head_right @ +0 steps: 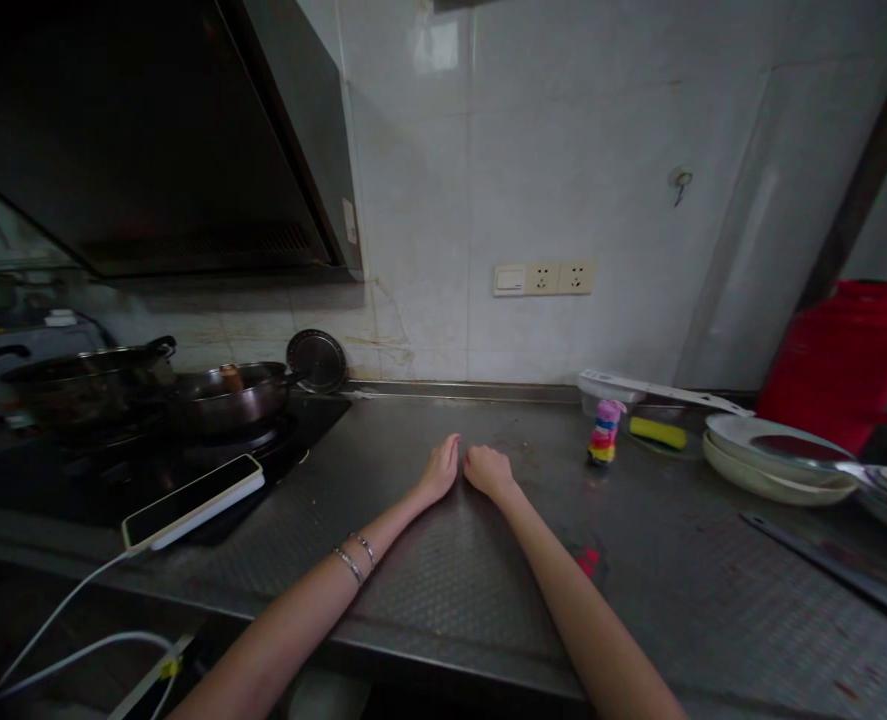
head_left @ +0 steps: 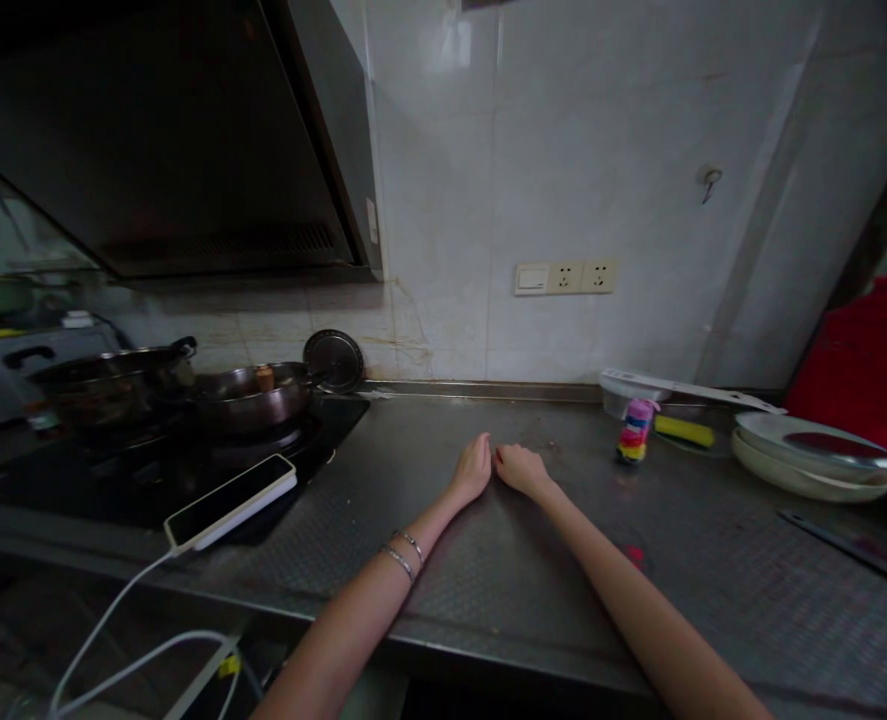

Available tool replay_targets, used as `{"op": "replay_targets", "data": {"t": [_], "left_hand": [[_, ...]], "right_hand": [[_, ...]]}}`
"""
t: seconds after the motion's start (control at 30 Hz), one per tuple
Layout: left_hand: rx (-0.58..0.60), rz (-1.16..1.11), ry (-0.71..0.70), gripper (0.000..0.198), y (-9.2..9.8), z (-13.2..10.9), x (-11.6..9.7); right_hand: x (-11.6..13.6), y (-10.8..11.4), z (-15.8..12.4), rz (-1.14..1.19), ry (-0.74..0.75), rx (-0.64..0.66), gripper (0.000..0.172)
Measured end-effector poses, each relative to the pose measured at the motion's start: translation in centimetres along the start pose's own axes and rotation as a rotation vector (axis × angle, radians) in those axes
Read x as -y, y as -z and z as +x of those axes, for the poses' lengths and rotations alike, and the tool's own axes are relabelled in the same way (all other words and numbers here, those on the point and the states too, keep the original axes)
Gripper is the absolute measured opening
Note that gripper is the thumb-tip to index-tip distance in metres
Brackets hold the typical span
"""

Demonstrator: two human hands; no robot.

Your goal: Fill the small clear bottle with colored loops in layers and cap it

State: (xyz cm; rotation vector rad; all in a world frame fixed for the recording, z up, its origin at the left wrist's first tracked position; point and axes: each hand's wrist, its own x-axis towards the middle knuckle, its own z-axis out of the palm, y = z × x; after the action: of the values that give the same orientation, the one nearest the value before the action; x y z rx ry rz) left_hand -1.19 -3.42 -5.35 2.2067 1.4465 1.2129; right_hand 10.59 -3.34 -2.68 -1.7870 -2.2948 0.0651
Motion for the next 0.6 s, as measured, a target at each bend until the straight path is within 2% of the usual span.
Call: {"op": "replay_targets", "data": {"t": [0.13,0.27,0.37,0.6], "left_hand": [[-0.002,0.074,0.083,0.04,0.5,0.1,0.8],[0.141,0.262,-0.011,0.042,1.6,-0.5,1.4],[0.173,0.337,0.01,0.04,2.2,-1.0,1.7],[0.277,0.362,0.078,0.036,1.8,-1.4,2.0]], "right_hand": [[1.2,-0.4,-0.9,-0.07,-0.003,0.012,0.034],[1.3,-0.9,-1.3,-0.035,-0.042,-0.038,0.035],[0.9,-1.3,-1.4,-0.004,-0.066,-0.048,0.036],[0.0,-1.1,-1.6,0.024,-0.001,-0.011,0.032]]}}
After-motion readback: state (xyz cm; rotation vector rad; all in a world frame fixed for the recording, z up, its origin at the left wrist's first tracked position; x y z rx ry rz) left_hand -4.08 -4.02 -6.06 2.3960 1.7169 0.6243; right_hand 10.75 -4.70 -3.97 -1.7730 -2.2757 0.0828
